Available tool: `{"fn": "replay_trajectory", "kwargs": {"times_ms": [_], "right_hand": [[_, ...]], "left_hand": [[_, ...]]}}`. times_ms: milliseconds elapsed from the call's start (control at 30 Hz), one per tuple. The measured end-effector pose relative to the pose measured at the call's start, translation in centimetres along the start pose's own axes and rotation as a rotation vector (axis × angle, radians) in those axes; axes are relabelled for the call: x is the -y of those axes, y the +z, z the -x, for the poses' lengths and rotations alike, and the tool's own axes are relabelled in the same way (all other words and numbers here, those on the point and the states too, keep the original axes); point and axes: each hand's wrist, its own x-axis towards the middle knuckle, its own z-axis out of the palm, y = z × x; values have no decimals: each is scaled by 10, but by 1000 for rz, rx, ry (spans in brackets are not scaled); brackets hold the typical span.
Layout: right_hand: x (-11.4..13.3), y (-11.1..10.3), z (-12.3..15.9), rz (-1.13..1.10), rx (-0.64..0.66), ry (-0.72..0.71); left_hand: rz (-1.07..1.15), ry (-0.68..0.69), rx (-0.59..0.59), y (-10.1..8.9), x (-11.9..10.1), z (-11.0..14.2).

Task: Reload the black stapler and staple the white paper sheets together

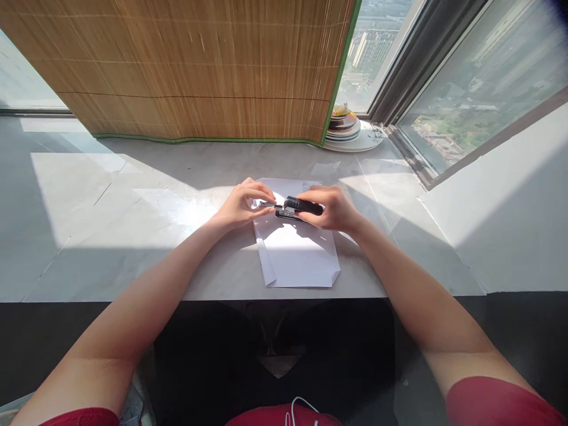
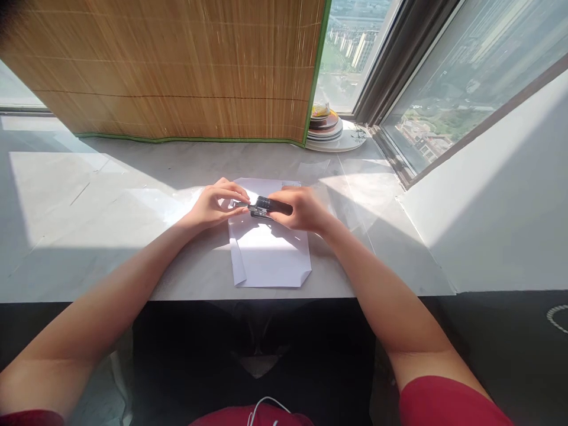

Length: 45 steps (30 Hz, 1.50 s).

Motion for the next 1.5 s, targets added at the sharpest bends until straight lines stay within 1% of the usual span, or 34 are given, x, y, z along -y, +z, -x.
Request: {"fn": "replay_trajectory", "kwargs": {"times_ms": [267,467,567,700,800,900,1000,1100,1200,1267,1300,1400,1433,1467,1500], "right_hand": [[-5,-3,1,-16,-38,-13],[-7,-8,1,-3,-25,23],[-11,-12,2,8,-21,36],[-21,-22,4,-35,10,41],[-21,-25,4,-76,0,-3],[-8,-18,1,-137,-4,-122],[9,-2,-4,-254,15,-261],[20,12,-7,-292,21,-299],[22,15,-7,-303,24,-295],[19,11,-7,-307,14,-275],[17,7,-6,-299,5,-255],[5,-9,-4,-197,-54,-129],[-2,-15,-4,-148,-88,-71],[-10,-21,-3,-100,-132,-8],[-19,-26,-2,-57,-184,57]], "left_hand": [[15,-27,-2,-1,0,0],[16,-59,-7,-2,-2,0],[12,-79,-13,-3,-2,1],[-18,-38,-28,-5,2,2],[-16,13,-12,-5,5,1],[41,74,33,-2,4,-1],[51,117,85,3,0,-3],[-5,120,124,6,-3,-4],[-18,116,170,4,-5,-4],[-13,88,137,1,-6,-4],[-15,57,91,0,-5,-4],[-100,-81,-116,-2,0,-5],[-158,-128,-157,-2,3,-5],[-221,-172,-172,0,7,-5],[-284,-213,-157,2,10,-5]]}}
